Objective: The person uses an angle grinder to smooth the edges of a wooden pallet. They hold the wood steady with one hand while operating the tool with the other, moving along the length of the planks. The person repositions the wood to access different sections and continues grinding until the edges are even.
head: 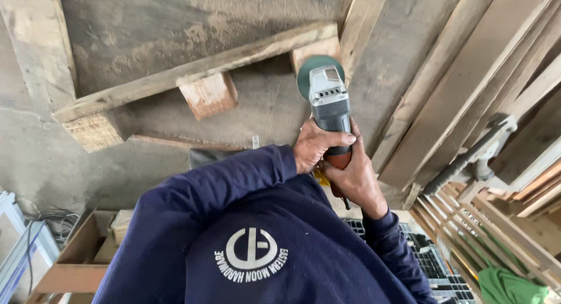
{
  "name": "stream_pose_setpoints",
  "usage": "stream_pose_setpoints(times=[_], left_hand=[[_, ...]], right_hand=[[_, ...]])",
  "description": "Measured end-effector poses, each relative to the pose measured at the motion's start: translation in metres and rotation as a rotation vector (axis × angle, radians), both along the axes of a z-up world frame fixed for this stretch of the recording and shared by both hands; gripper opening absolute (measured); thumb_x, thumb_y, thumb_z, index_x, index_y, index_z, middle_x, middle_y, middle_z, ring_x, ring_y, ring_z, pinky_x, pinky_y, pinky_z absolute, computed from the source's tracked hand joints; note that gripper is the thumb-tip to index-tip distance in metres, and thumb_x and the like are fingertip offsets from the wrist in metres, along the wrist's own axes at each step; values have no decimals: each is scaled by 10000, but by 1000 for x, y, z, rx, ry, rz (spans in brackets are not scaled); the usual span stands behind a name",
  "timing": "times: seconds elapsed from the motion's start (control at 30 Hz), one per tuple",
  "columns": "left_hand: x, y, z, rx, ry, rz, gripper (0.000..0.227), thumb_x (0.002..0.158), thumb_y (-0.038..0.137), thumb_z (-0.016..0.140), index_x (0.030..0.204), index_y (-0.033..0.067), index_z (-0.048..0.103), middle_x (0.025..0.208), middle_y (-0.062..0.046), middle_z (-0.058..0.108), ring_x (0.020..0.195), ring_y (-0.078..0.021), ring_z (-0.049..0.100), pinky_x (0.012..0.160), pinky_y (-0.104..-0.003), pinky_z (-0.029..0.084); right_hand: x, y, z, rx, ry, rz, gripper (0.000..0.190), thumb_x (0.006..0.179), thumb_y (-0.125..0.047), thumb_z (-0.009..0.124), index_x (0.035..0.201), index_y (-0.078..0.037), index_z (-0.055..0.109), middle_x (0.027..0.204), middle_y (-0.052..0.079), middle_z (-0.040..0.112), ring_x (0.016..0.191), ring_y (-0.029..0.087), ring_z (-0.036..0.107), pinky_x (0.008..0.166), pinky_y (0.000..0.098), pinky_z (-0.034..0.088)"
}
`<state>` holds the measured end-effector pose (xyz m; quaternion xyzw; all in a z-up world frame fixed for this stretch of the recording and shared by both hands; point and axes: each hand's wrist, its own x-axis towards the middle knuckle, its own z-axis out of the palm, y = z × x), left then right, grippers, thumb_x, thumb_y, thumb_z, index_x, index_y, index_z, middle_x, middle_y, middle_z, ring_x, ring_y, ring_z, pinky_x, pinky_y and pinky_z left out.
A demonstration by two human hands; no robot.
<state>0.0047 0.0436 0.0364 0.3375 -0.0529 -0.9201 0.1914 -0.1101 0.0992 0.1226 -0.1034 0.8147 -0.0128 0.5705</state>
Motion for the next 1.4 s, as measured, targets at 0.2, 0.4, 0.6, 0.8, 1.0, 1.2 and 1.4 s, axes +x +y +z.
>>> stream_pose_setpoints(times=[0.2, 0.4, 0.6, 0.8, 1.0, 1.2, 1.4], left_hand=[[-13, 5, 5, -76, 27, -25, 203, 842, 38, 780, 1035, 21, 718, 991, -71, 732, 937, -184, 710, 946, -368, 572], [-29, 15, 1, -26, -156, -119, 276, 776, 71, 804, 1034, 19, 718, 950, -109, 747, 850, -207, 734, 846, -397, 615], [-37, 8, -24, 13, -54, -116, 267, 799, 90, 808, 1025, -15, 713, 932, -153, 751, 815, -274, 741, 811, -485, 634], [-36, 15, -11, -65, -63, -117, 316, 770, 100, 831, 1047, 8, 712, 971, -107, 758, 878, -205, 759, 888, -414, 636], [-48, -11, -23, -67, -98, -178, 239, 808, 111, 807, 1007, -1, 736, 889, -131, 767, 783, -233, 740, 819, -447, 626], [-35, 11, -9, -69, -56, -101, 256, 807, 91, 820, 1015, -20, 721, 931, -128, 740, 826, -209, 731, 833, -396, 633], [-45, -4, -15, -29, -109, -233, 197, 799, 73, 792, 982, 46, 723, 870, -106, 752, 788, -237, 726, 817, -439, 619]], right_hand=[[-9, 9, -6, -308, 53, 157, 1081, 704, -156, 767, 1619, -127, 192, 1207, 216, 671, 1087, 305, 712, 918, 402, 571], [-19, 28, -11, -461, -39, 78, 1065, 729, -88, 772, 1615, -74, 182, 1305, 203, 619, 1150, 255, 656, 958, 383, 552], [-30, 27, -28, -542, -94, -43, 1057, 754, -84, 746, 1633, -54, 159, 1306, 193, 601, 1125, 257, 658, 933, 389, 581], [-30, 29, -23, -607, -121, 61, 1077, 713, -35, 754, 1603, -18, 148, 1367, 188, 540, 1230, 252, 603, 1006, 378, 521], [-37, 9, -27, -586, -87, -16, 1006, 759, -76, 745, 1619, -21, 225, 1296, 191, 602, 1138, 234, 634, 954, 364, 558], [-25, 20, -14, -532, -113, -26, 1060, 709, -63, 746, 1599, -34, 171, 1282, 167, 600, 1137, 210, 634, 956, 357, 539], [-28, 22, -25, -626, -96, -81, 1047, 729, -90, 741, 1615, -30, 186, 1342, 197, 561, 1168, 236, 627, 966, 372, 563]])
